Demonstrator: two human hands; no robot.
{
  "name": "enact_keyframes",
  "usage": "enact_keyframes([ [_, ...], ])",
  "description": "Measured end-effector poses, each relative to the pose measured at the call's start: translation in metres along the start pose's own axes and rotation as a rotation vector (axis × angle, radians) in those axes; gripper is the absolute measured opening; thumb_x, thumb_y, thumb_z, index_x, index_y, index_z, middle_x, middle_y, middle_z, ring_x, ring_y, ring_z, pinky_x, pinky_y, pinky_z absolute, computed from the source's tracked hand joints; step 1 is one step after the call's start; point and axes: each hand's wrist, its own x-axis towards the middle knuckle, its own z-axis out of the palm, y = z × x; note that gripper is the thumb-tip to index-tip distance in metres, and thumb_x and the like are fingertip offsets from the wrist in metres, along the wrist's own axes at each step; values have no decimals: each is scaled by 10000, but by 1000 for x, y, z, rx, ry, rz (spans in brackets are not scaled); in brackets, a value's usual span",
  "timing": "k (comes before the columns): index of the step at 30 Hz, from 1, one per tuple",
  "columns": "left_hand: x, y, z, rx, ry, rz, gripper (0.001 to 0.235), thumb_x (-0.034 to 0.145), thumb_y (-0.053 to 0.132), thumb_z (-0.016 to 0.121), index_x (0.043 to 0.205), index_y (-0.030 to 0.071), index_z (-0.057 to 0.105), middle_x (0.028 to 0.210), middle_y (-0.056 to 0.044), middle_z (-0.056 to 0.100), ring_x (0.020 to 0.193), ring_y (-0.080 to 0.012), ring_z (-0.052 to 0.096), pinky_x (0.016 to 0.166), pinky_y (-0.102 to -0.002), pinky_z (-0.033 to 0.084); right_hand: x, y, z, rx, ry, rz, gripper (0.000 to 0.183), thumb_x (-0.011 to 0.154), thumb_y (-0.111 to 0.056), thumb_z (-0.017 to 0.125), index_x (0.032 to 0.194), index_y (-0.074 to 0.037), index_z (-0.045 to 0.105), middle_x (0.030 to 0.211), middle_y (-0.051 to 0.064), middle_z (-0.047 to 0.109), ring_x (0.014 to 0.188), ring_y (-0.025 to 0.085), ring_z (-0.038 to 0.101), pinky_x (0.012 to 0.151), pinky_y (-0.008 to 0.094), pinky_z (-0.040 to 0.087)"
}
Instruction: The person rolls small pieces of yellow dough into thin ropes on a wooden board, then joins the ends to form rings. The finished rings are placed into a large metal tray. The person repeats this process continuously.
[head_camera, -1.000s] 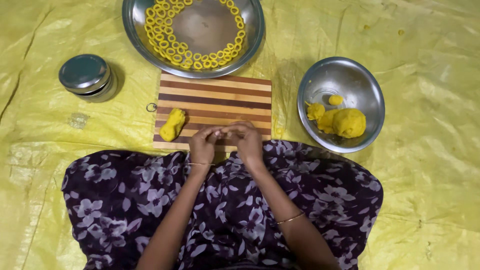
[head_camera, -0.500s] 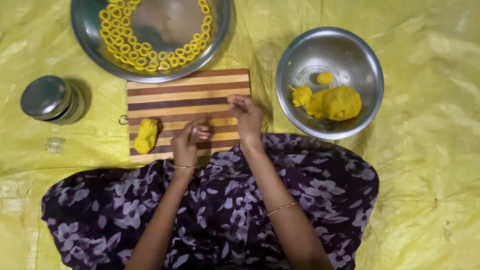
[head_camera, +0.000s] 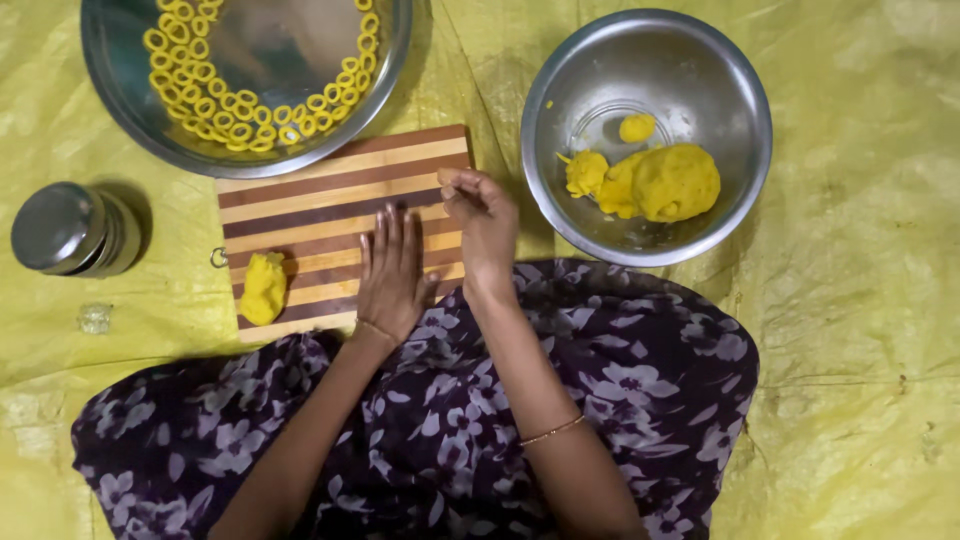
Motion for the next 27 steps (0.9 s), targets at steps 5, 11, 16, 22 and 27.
enact_keyframes([
  [5, 76, 2, -12, 181, -48, -37, 915, 1001, 632, 335, 1615, 12, 59, 1690, -180, 13, 1563, -306, -21, 1263, -524, 36, 4, -11, -4, 91, 26, 33, 186, 935, 48, 652, 1116, 28, 693, 1036, 65, 697, 906, 147, 640, 847, 294, 539],
  [11, 158, 3, -20, 173, 63, 12, 861, 1047, 477, 433, 1667, 11, 61, 1755, -175, 23, 1624, -291, 8, 1306, -486, 57, 11, -13, -7, 79, 19, -4, 160, 943, 50, 660, 1090, 17, 715, 1030, 34, 702, 942, 111, 637, 884, 263, 525],
  [16, 104, 4, -17, 80, -7, -25, 910, 1032, 546, 425, 1619, -41, 50, 1702, -228, -7, 1583, -347, -21, 1283, -515, 45, 12, -11, -12, 108, -10, -1, 171, 931, 42, 653, 1078, -17, 718, 1022, 22, 737, 951, 105, 661, 878, 257, 532],
  [22, -54, -17, -20, 133, -230, 85, 1011, 948, 702, 215, 1573, -74, 50, 1655, -280, -1, 1544, -369, 4, 1232, -517, 85, 7, -8, -6, 86, 19, 9, 192, 932, 55, 642, 1096, -9, 721, 1023, 35, 725, 915, 112, 639, 850, 267, 534],
  [27, -66, -26, -17, 206, -202, 128, 969, 969, 676, 182, 1578, -69, 68, 1659, -280, 42, 1550, -362, 27, 1245, -499, 68, 1, -7, 3, 51, 21, 51, 193, 935, 67, 629, 1104, 24, 712, 1031, 60, 725, 919, 123, 645, 852, 274, 542],
])
